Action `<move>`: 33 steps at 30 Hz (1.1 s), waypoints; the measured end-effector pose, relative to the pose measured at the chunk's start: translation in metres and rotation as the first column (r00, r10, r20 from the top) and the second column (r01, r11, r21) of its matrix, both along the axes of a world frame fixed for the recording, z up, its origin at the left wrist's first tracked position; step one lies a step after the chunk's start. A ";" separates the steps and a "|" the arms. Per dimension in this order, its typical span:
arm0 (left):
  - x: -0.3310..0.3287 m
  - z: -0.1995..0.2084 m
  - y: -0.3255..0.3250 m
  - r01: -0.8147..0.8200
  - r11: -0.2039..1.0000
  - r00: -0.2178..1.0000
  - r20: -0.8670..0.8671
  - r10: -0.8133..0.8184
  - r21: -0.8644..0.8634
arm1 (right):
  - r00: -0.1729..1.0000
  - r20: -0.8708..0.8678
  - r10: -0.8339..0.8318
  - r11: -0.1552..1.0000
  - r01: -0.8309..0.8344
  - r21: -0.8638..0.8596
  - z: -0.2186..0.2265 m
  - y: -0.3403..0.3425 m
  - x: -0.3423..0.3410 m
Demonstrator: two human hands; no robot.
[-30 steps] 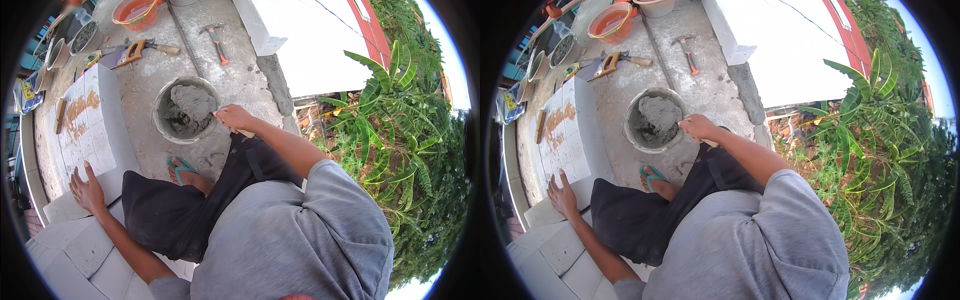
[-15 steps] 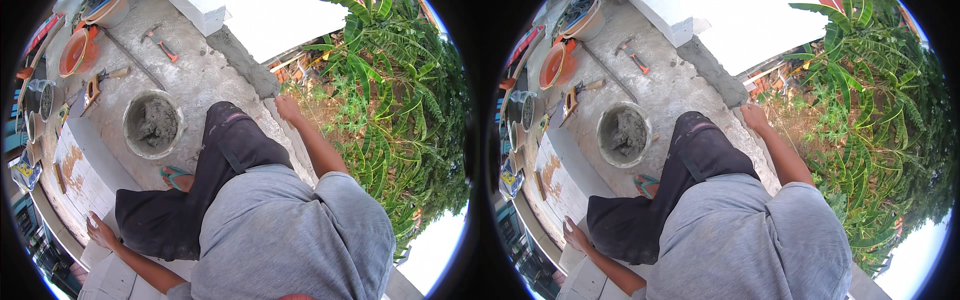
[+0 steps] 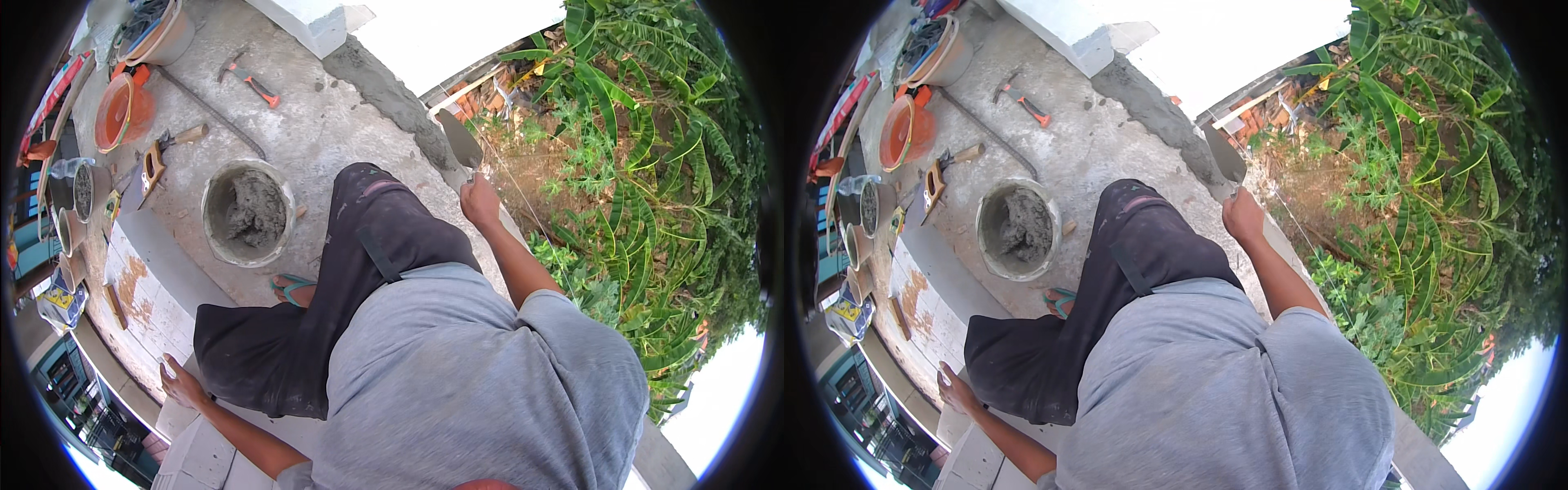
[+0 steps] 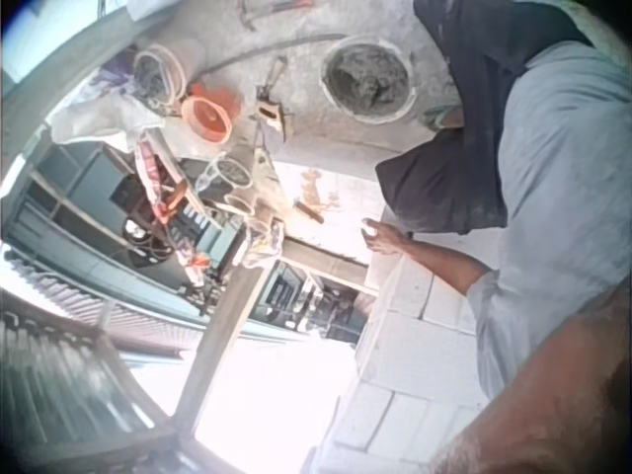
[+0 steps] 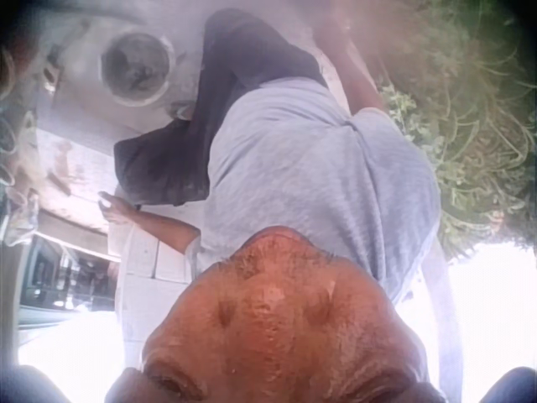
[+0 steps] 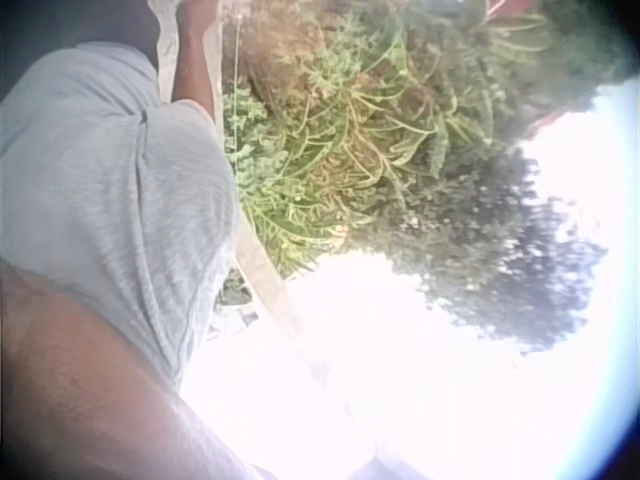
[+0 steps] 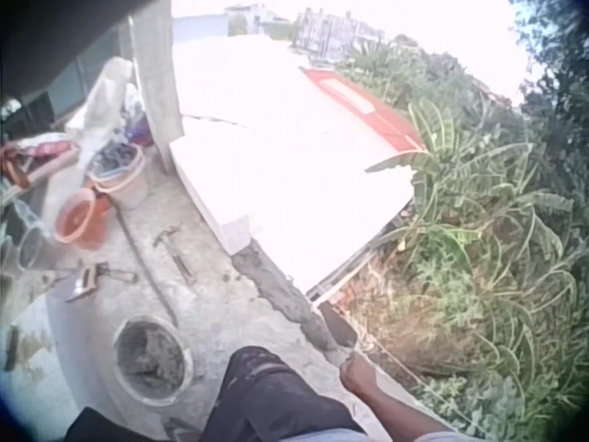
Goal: The person applies cement to a white tile using a trowel, places the tile on a concrete surface, and taps it with a hammer to secure it. The person then scoops more cement from a bucket and spreads it on the surface.
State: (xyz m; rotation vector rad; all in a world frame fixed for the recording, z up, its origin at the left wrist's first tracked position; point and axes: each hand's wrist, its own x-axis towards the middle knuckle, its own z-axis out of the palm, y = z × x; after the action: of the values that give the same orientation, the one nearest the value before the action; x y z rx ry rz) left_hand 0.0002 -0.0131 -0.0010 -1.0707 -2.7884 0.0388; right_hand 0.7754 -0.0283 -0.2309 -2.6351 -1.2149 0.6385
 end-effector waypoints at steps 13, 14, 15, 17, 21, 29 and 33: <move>0.007 0.000 -0.002 0.009 1.000 1.000 0.016 -0.009 -0.002 | 0.963 -0.185 0.198 0.959 -0.229 -0.167 -0.050 -0.023 0.048; 0.005 0.000 -0.003 0.004 1.000 1.000 0.011 -0.004 -0.001 | 0.963 -0.205 0.177 0.959 -0.215 -0.182 -0.050 -0.030 0.048; 0.002 0.001 -0.003 -0.001 1.000 1.000 0.007 0.001 0.000 | 0.962 -0.223 0.156 0.959 -0.202 -0.198 -0.050 -0.037 0.049; 0.000 -0.001 -0.004 0.014 1.000 1.000 0.008 -0.014 0.008 | 0.957 -0.269 0.103 0.964 -0.163 -0.209 -0.050 -0.055 0.054; -0.001 0.000 -0.008 0.046 0.998 0.999 0.006 -0.046 0.041 | 0.922 -0.385 -0.048 0.963 -0.060 -0.263 -0.035 -0.080 0.054; 0.016 -0.008 0.010 0.019 0.998 1.000 0.007 -0.020 0.066 | 0.989 -0.025 0.148 0.978 -0.150 -0.141 0.000 -0.085 0.060; 0.002 0.009 0.002 -0.037 0.998 0.999 -0.018 0.038 0.051 | 0.909 -0.148 0.390 0.919 -0.395 -0.002 0.094 0.039 -0.043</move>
State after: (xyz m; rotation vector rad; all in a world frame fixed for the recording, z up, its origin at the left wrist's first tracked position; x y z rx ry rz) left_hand 0.0017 -0.0113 0.0076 -1.0012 -2.7768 -0.0171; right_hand 0.7323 0.0107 -0.1369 -2.3286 -1.7179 0.9008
